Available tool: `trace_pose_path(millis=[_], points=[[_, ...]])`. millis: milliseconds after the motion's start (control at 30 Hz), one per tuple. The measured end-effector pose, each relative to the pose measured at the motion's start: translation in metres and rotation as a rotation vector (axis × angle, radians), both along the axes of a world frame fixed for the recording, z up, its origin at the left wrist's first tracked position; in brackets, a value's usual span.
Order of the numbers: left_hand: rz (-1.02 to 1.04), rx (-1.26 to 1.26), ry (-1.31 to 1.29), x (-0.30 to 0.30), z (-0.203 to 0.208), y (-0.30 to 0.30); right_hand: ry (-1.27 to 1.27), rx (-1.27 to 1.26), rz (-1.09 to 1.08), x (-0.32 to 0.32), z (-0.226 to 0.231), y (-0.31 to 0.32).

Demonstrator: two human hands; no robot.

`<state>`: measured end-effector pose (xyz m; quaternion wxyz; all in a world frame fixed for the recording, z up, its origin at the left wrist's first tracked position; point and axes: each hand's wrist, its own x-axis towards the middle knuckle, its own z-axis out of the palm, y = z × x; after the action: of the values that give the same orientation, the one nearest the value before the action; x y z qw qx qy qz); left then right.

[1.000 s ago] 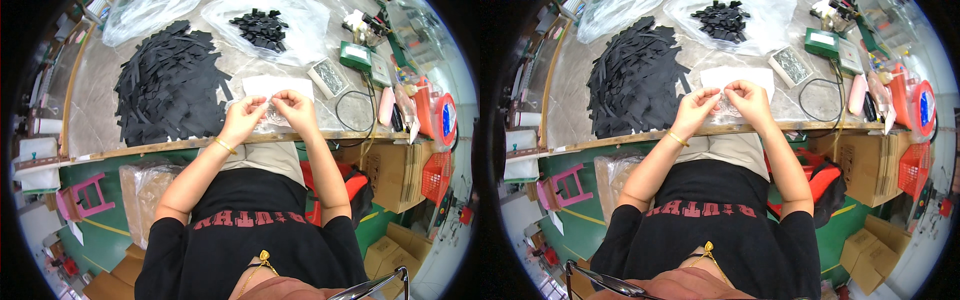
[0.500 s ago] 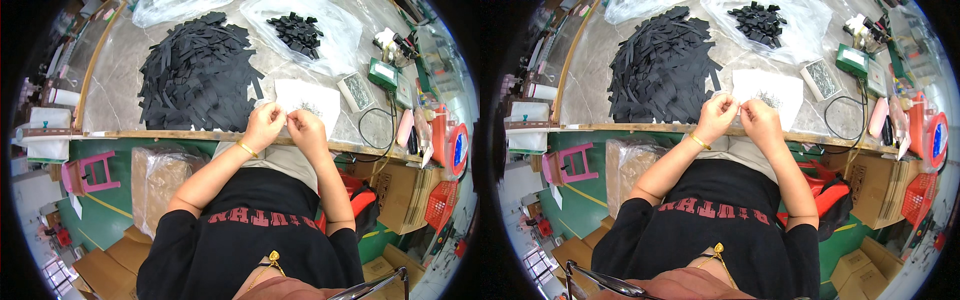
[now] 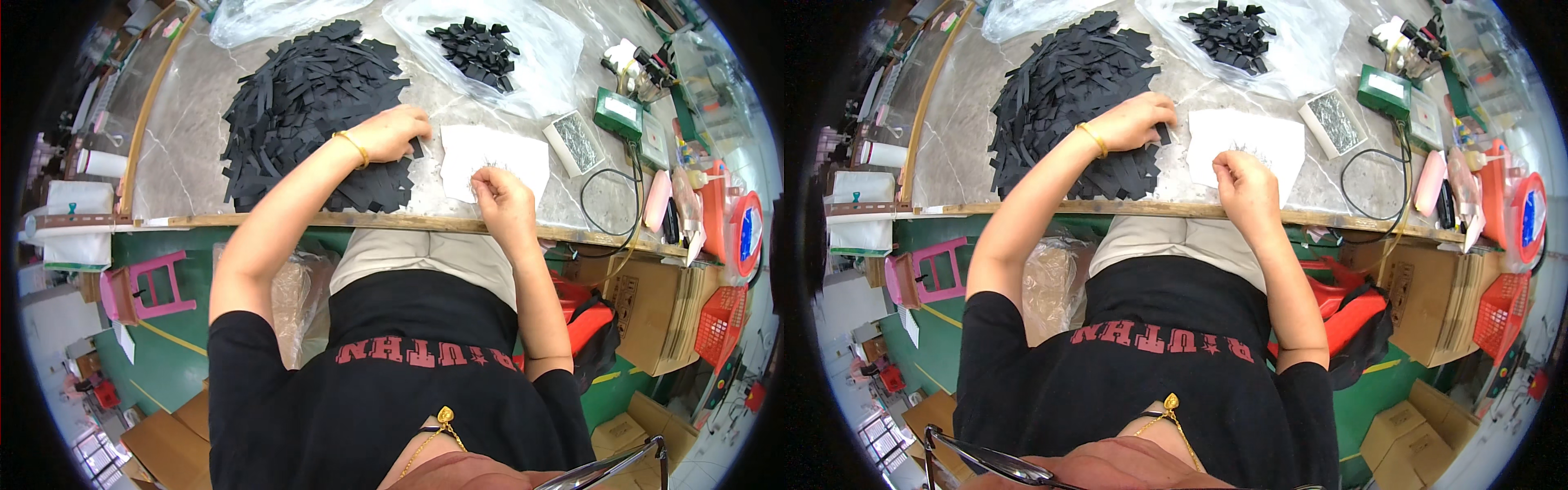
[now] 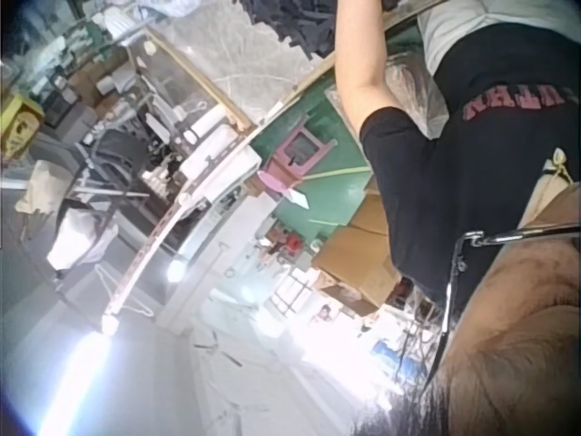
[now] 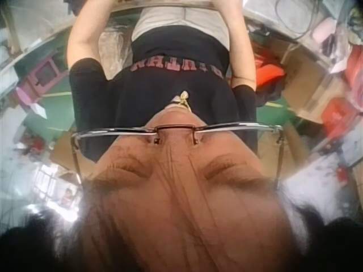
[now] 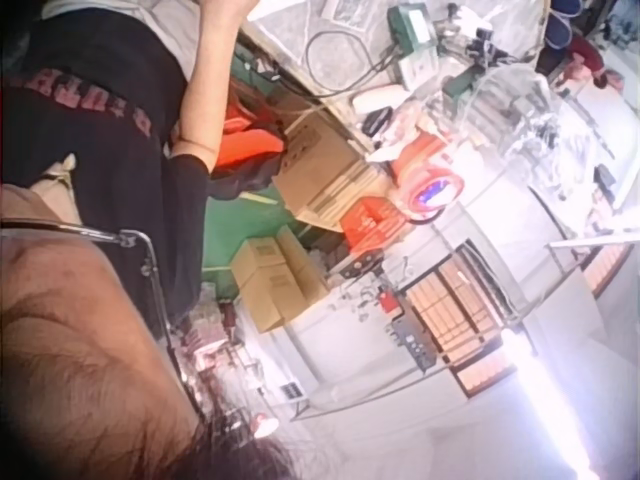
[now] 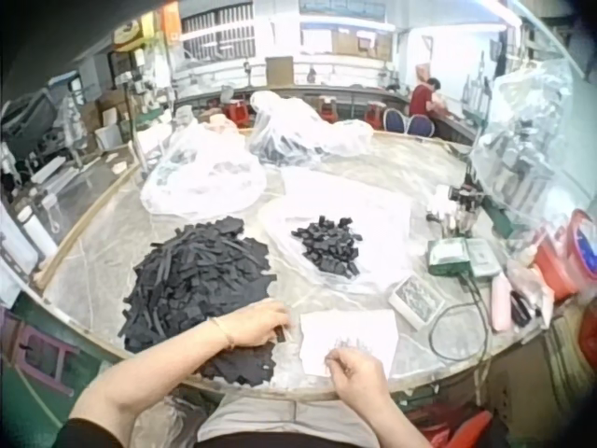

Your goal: The person picks up black strips from a pile, folds each strip by hand, and inserts small metal pins into the folded strips.

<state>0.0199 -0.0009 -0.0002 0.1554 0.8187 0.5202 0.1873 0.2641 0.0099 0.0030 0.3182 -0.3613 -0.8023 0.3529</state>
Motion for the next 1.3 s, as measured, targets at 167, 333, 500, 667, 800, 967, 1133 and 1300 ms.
trace_pose_path(millis=[167, 333, 500, 667, 800, 967, 1133, 1300], points=[[-0.088, -0.112, 0.162, 0.002, -0.004, 0.011, 0.081, 0.1, 0.005, -0.004, 0.001, -0.005], [-0.008, 0.094, 0.019, 0.01, 0.007, 0.006, 0.096, 0.529, 0.087, -0.007, 0.001, -0.002], [0.501, -0.769, -1.601, 0.061, 0.023, -0.041, 0.142, 0.693, 0.226, -0.012, 0.0, -0.005], [0.608, -0.577, -1.704, 0.085, 0.01, -0.05, 0.212, 0.606, 0.304, -0.011, 0.006, -0.009], [0.624, -0.349, -1.558, 0.094, 0.009, -0.058, 0.327, -0.077, 0.193, -0.009, 0.018, -0.024], [0.578, -0.282, -1.403, 0.097, 0.014, -0.069, 0.281, -0.248, 0.104, -0.007, 0.02, -0.021], [0.507, -0.263, -1.512, 0.1, 0.013, -0.076, 0.317, -0.434, 0.09, -0.006, 0.023, -0.022], [0.509, -0.223, -1.578, 0.106, 0.012, -0.077, 0.341, -0.549, 0.102, -0.005, 0.019, -0.021]])
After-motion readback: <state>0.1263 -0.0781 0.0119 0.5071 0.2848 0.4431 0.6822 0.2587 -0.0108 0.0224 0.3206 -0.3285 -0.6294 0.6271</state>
